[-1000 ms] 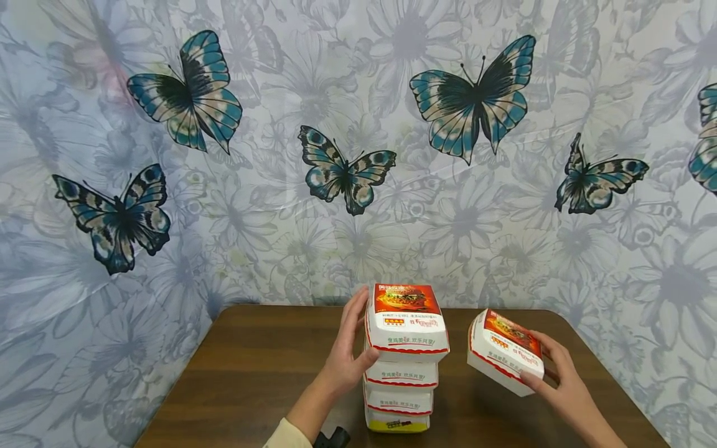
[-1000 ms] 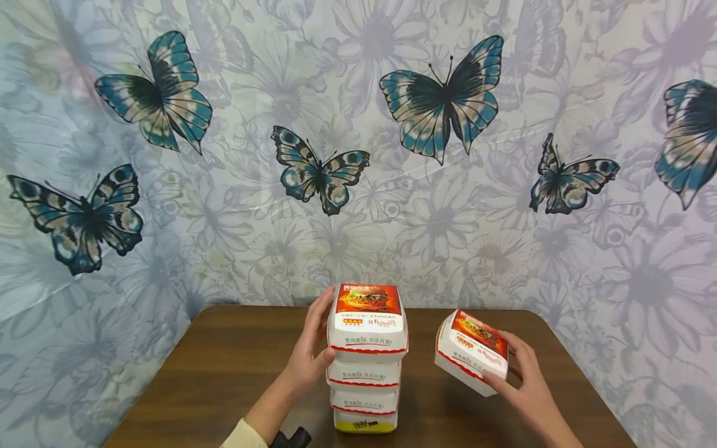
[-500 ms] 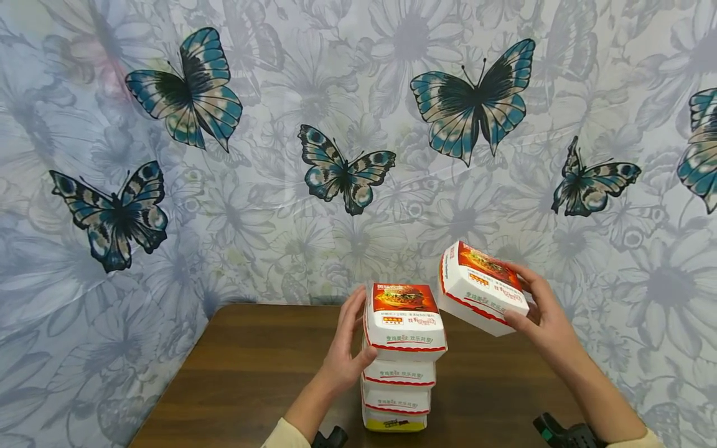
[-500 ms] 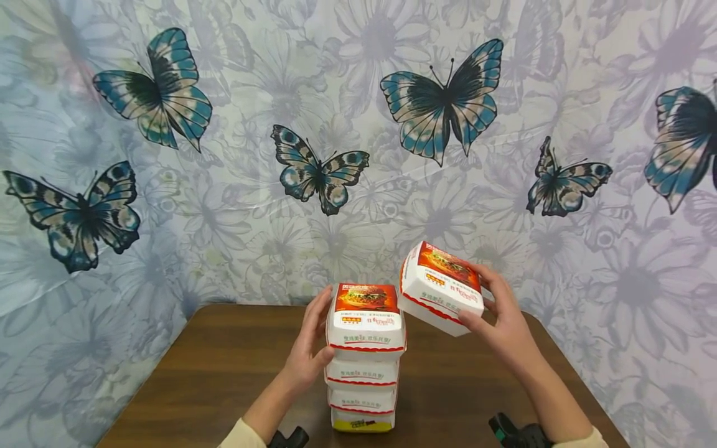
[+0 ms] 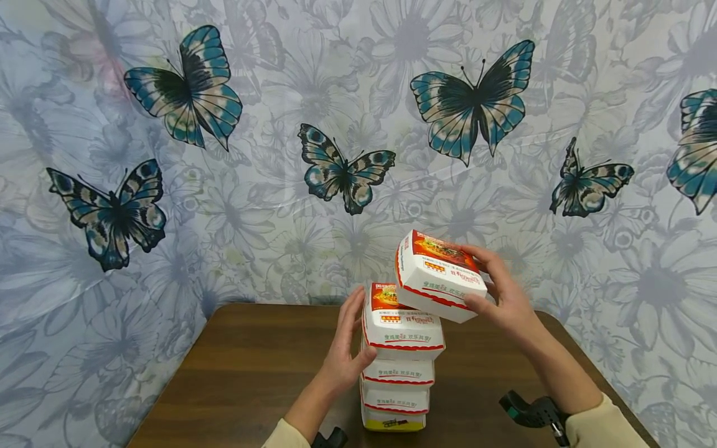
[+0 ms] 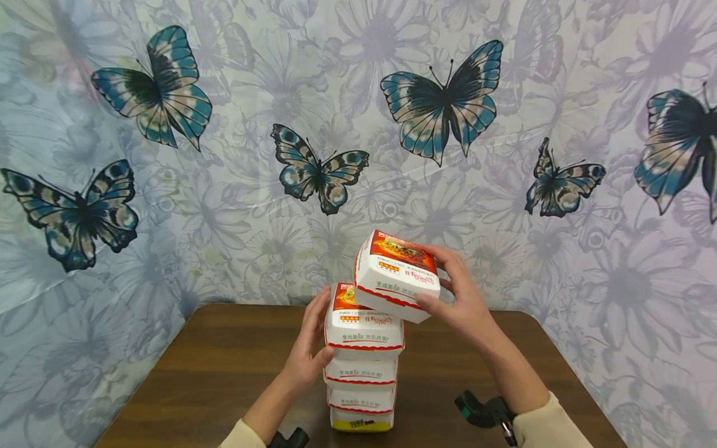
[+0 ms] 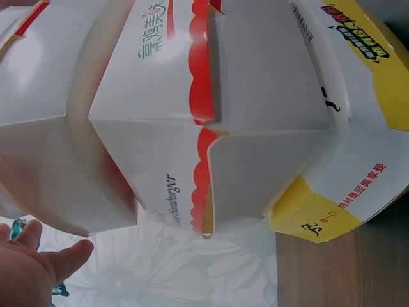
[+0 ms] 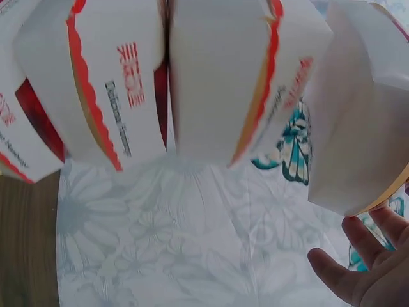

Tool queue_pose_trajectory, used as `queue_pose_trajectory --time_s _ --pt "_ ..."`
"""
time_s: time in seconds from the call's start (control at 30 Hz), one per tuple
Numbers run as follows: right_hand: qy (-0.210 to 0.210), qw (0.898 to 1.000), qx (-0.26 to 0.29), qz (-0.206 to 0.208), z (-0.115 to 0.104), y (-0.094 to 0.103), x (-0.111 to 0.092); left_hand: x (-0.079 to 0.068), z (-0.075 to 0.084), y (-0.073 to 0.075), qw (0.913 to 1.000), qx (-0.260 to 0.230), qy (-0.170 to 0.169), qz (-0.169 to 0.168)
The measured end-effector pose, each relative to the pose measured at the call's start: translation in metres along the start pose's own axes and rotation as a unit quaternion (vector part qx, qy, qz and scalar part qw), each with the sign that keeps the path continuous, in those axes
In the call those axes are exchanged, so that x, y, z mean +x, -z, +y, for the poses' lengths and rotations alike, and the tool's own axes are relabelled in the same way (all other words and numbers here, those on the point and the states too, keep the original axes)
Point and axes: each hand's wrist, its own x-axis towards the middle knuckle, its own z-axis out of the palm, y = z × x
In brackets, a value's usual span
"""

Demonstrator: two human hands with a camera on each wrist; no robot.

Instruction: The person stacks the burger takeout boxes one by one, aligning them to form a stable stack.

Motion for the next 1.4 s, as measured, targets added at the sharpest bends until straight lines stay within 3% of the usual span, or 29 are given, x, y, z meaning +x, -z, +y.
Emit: queue_pose_trajectory --time_s 0.27,0.63,0.93,1.4 --pt "0.029 0.999 0.019 -0.032 -0.004 -0.010 0.009 0.000 -0.002 0.000 0.9999 0.006 0.010 -0.005" --pt "0.056 0.996 0.007 -0.064 -0.013 -0.015 0.016 0.001 -0.002 -0.002 0.9999 -0.001 0.009 -0.006" --pt "0.058 0.995 0.011 -0.082 -0.008 -0.018 0.018 0.001 -0.004 -0.002 1.0000 -0.004 0.002 -0.007" --pt "0.059 0.994 0.030 -0.086 -0.008 -0.024 0.021 0.003 -0.001 0.000 0.9997 -0.006 0.023 -0.010"
